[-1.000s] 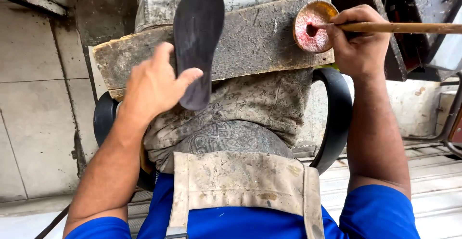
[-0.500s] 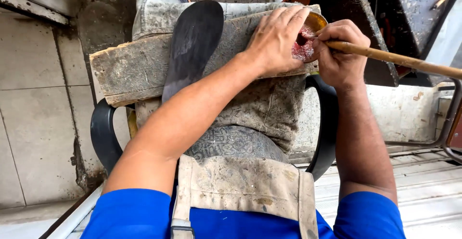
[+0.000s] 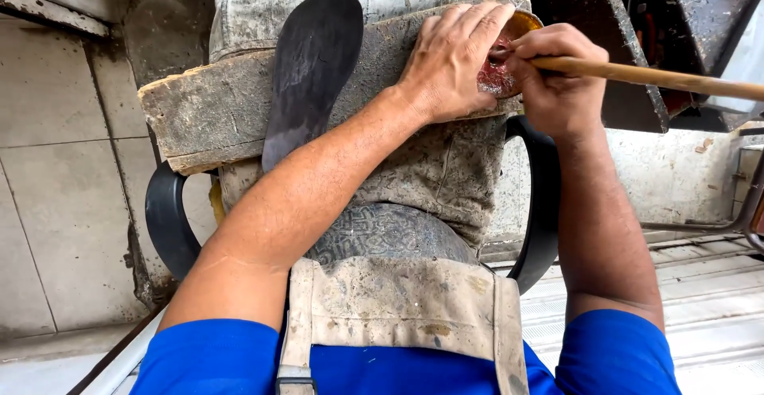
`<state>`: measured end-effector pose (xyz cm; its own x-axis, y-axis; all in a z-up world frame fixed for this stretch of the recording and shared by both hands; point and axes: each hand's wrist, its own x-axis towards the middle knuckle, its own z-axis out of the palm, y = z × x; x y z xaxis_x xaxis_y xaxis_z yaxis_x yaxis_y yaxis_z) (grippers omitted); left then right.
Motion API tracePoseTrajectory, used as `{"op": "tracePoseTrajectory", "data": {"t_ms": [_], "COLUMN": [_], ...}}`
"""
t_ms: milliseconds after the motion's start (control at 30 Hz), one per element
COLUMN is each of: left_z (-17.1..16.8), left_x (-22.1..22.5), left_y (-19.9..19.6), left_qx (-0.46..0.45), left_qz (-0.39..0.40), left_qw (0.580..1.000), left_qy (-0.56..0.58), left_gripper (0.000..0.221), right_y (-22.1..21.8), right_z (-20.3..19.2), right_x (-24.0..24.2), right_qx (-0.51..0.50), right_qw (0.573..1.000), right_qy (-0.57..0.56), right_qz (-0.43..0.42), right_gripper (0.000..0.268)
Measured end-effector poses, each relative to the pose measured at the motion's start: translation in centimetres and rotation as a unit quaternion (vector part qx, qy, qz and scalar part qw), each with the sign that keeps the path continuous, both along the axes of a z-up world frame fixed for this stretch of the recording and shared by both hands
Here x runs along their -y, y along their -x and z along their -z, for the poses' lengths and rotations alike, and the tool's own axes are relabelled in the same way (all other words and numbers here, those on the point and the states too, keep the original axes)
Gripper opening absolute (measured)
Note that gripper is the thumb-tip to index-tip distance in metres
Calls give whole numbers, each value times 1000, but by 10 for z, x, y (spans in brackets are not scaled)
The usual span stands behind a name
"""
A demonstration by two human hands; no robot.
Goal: Applying red dye to a shoe sole using a brush at a repair bench
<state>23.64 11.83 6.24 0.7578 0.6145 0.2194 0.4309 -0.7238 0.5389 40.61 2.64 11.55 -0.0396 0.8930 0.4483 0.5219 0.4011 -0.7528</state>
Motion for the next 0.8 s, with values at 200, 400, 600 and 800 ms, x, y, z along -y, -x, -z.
{"op": "tracePoseTrajectory", "data": {"t_ms": [200,400,600,800], "left_z": [2,18,13,28], "left_x": [5,9,11,5], "left_y": [3,-3,-1,-8], "left_qx": [9,5,17,-5], "left_qz": [-8,-27,-43,-42], "left_qw": [999,998,997,999], "left_qy": [-38,-59,-60,-23], "left_gripper": [127,130,133,145], "right_y": [-5,30,32,4], "right_z": [12,-5,-10,1], "right_x": [6,-2,0,4], "right_qx": [-48,-114,-246,-415], "right_qw": [984,969,900,853], "right_qy": [86,114,199,229], "right_qz": [150,189,298,216], "right_gripper": [20,21,20,17]}}
